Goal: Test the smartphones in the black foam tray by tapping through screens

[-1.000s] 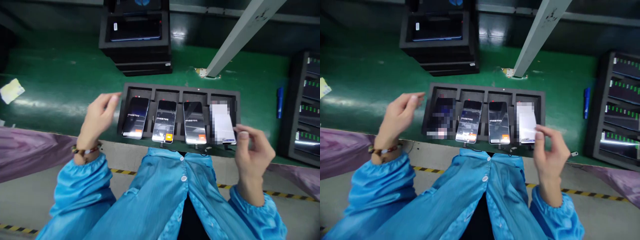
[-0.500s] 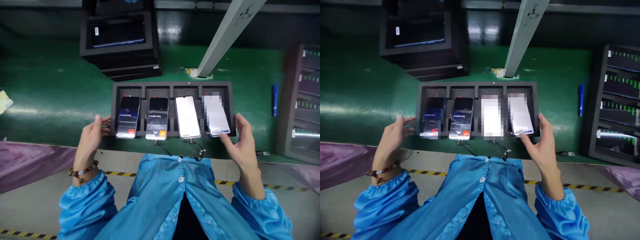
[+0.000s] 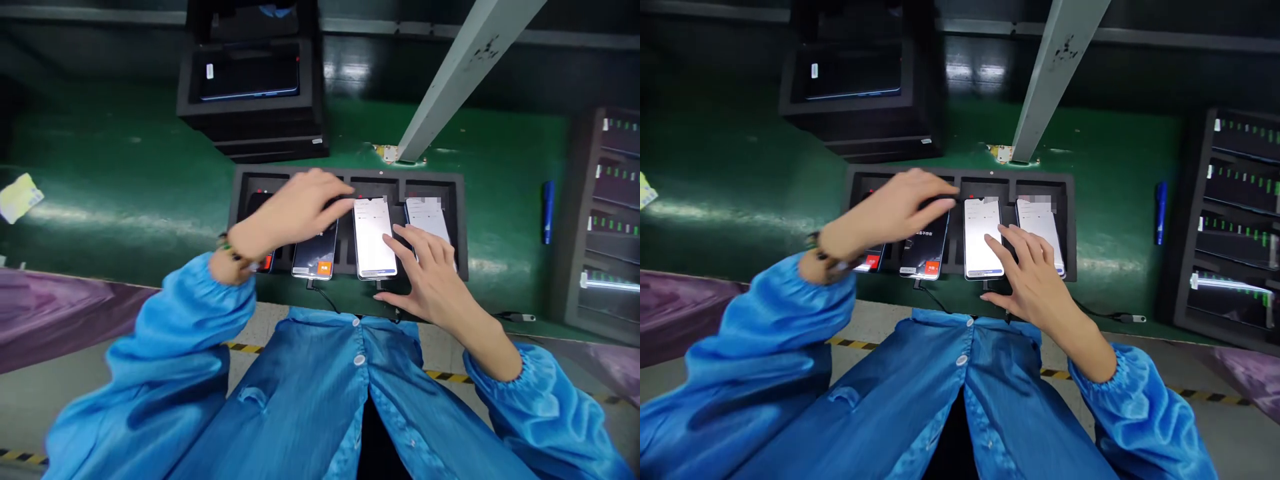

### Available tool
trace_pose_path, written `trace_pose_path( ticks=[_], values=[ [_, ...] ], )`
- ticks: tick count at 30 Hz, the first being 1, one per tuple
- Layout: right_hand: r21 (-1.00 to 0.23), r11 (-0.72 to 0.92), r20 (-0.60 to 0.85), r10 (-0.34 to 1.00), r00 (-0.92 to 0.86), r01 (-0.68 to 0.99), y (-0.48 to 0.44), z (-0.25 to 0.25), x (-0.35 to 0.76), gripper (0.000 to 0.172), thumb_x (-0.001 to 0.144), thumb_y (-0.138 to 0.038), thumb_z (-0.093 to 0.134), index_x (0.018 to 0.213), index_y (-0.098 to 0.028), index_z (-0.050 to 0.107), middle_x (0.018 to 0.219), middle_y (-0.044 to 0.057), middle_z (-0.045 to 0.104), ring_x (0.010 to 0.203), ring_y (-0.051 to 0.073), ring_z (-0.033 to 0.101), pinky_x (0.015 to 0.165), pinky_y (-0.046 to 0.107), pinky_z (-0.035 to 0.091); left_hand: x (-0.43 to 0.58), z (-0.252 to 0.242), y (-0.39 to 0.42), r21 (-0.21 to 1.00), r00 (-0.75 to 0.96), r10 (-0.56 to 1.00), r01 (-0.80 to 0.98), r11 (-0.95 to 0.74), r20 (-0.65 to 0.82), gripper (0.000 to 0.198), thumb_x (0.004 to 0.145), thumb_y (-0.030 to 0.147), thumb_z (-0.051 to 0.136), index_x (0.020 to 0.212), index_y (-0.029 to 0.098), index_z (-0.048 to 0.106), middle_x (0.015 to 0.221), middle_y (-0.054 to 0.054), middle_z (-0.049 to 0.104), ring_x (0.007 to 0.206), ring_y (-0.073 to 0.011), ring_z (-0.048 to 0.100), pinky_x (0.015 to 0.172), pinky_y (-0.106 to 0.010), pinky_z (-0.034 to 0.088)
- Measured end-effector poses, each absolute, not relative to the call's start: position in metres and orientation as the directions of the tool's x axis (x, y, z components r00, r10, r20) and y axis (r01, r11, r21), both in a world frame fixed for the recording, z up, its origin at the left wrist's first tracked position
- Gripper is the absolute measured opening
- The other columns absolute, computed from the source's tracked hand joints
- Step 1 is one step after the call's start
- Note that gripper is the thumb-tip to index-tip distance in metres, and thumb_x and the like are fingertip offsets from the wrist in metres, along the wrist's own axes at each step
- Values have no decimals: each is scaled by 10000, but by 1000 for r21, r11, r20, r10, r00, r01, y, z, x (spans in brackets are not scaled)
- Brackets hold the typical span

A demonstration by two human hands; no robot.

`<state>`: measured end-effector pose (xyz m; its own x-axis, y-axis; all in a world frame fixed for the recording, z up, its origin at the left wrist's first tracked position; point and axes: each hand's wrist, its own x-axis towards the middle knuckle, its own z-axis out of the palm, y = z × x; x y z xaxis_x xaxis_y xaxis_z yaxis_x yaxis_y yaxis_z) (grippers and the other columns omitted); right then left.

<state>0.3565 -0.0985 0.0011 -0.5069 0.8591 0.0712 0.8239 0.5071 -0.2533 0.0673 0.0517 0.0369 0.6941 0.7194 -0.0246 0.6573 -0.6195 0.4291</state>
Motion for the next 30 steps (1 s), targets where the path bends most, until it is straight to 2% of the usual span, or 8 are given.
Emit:
trace_pose_path(
  ticks=[4, 9, 12, 16, 18, 20, 24, 30],
  values=[
    [-249, 516, 96, 855, -509, 820, -100, 1, 349, 1029, 959, -543, 788, 1753, -261, 197, 1702, 210, 450, 1601, 420, 391, 1277, 595, 333, 137, 14, 84, 365, 780, 610, 612, -701, -138, 549, 1142, 452, 351, 1309, 134, 765, 1288, -193, 754, 1198, -334, 695, 1072, -513, 500],
    [-272, 466, 94, 884, -458, 842, -93, 2, 341, 1000, 924, -567, 828, 1717, -257, 304, 1694, 196, 471, 1604, 409, 386, 1287, 583, 317, 155, 3, 94, 427, 765, 621, 626, -652, -173, 578, 1141, 448, 332, 1160, 129, 812, 1259, -195, 738, 1109, -299, 708, 1049, -475, 517],
    [-325, 444, 85, 893, -442, 835, -97, 2, 353, 951, 932, -632, 791, 1697, -279, 350, 1704, 165, 484, 1613, 400, 387, 1295, 578, 313, 146, 10, 87, 440, 765, 625, 621, -649, -157, 584, 1139, 465, 325, 1231, 133, 798, 1269, -190, 743, 1147, -319, 693, 1076, -505, 511],
    [-438, 337, 311, 927, -211, 833, -126, -6, 399, 605, 994, -519, 723, 1535, -320, 541, 1414, 94, 729, 1472, 358, 568, 1226, 558, 387, 118, 24, 51, 383, 743, 669, 623, -682, -17, 516, 1122, 444, 398, 1435, 180, 712, 1386, -178, 705, 1290, -362, 628, 1172, -593, 452],
    [-451, 279, 388, 917, -95, 848, -143, -13, 421, 415, 1001, -416, 687, 1400, -307, 652, 1295, 88, 760, 1349, 344, 655, 1164, 548, 425, 103, 28, 25, 396, 760, 650, 593, -701, 13, 444, 1111, 403, 442, 1397, 249, 745, 1419, -148, 701, 1321, -354, 620, 1212, -610, 430],
    [-431, 255, 398, 915, -71, 866, -156, -20, 433, 332, 994, -368, 664, 1310, -280, 712, 1314, 107, 743, 1290, 339, 686, 1119, 540, 445, 93, 30, 0, 395, 783, 621, 565, -725, 19, 402, 1103, 369, 470, 1380, 308, 755, 1461, -115, 691, 1352, -338, 618, 1250, -620, 411],
    [-420, 251, 371, 924, -88, 872, -164, -28, 436, 320, 1007, -353, 616, 1283, -250, 741, 1327, 125, 748, 1290, 345, 693, 1111, 556, 449, 92, 25, -35, 372, 812, 583, 532, -761, 32, 406, 1075, 287, 506, 1395, 337, 751, 1528, -86, 675, 1400, -319, 613, 1302, -637, 384],
    [-503, 194, 362, 932, 1, 842, -161, -32, 440, 335, 1042, -437, 562, 1251, -253, 749, 1258, 121, 784, 1313, 348, 694, 1162, 596, 463, 104, 16, -55, 340, 821, 570, 529, -777, 25, 408, 1030, 292, 551, 1367, 355, 772, 1565, -56, 664, 1371, -329, 626, 1273, -637, 444]
  ],
)
